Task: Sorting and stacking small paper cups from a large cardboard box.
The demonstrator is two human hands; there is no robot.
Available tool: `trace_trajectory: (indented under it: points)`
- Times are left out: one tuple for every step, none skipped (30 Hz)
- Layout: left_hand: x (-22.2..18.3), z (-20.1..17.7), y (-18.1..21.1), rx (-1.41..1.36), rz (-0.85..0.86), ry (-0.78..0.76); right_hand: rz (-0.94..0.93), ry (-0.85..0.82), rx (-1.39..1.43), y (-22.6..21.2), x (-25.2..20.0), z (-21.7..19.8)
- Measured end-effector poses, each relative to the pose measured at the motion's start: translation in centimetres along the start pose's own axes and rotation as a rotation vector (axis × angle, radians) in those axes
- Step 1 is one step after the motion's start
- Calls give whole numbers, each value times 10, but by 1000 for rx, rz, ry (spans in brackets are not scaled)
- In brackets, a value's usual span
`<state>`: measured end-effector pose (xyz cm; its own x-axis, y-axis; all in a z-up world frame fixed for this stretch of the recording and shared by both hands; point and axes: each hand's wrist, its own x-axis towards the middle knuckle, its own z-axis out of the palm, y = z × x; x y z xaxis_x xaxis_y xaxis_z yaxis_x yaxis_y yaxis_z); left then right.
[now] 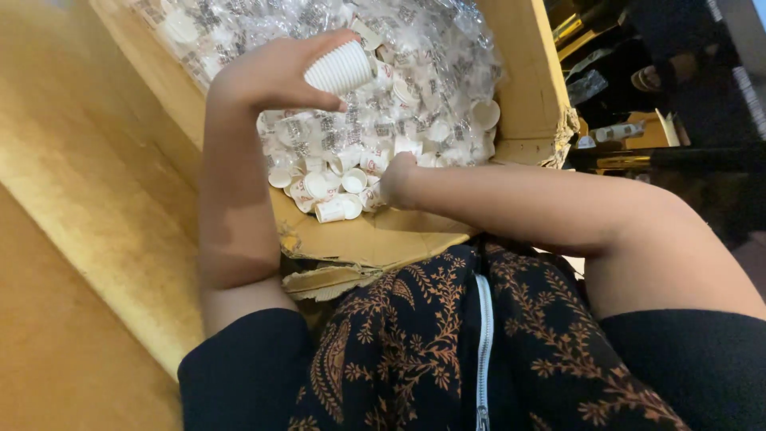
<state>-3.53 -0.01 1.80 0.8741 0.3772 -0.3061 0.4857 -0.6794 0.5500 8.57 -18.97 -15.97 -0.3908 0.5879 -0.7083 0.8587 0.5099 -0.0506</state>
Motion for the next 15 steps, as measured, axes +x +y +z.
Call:
trace_trajectory:
  points:
    - [3, 2, 3, -14, 9, -43, 51, -185, 5, -3, 1, -6]
    - [4, 1, 4, -11, 11, -35, 55, -183, -2, 3, 5, 1]
    - [6, 0, 5, -17, 89, -31, 160, -286, -17, 9, 8, 8]
    - [8, 0, 6, -22, 166, -32, 264, -389, -28, 15, 12, 16]
    - [8, -2, 3, -20, 167, -28, 267, -387, -31, 25, 0, 6]
    - [9, 0, 1, -25, 193, -42, 322, -379, 78, 31, -13, 0]
    - [11, 2, -1, -31, 220, -56, 378, -370, 186, 38, -25, -6]
    - [12, 4, -3, -32, 228, -60, 384, -374, 191, 54, -19, -3]
    - [14, 5, -5, -15, 293, -13, 326, -161, 214, 70, -13, 1]
    - [12, 7, -7, -2, 347, 39, 261, 50, 229, 84, -6, 3]
    - [11, 5, -3, -8, 346, 39, 258, 45, 228, 90, -28, -19]
    - [8, 2, 1, -23, 293, 31, 298, 439, 448, 94, -48, -43]
    - [5, -1, 6, -39, 240, 23, 333, 835, 666, 99, -69, -66]
    - [4, -1, 5, -40, 234, 16, 328, 833, 675, 103, -74, -67]
    - [5, 0, 5, -11, 134, 56, 303, 1133, 749, 107, -79, -69]
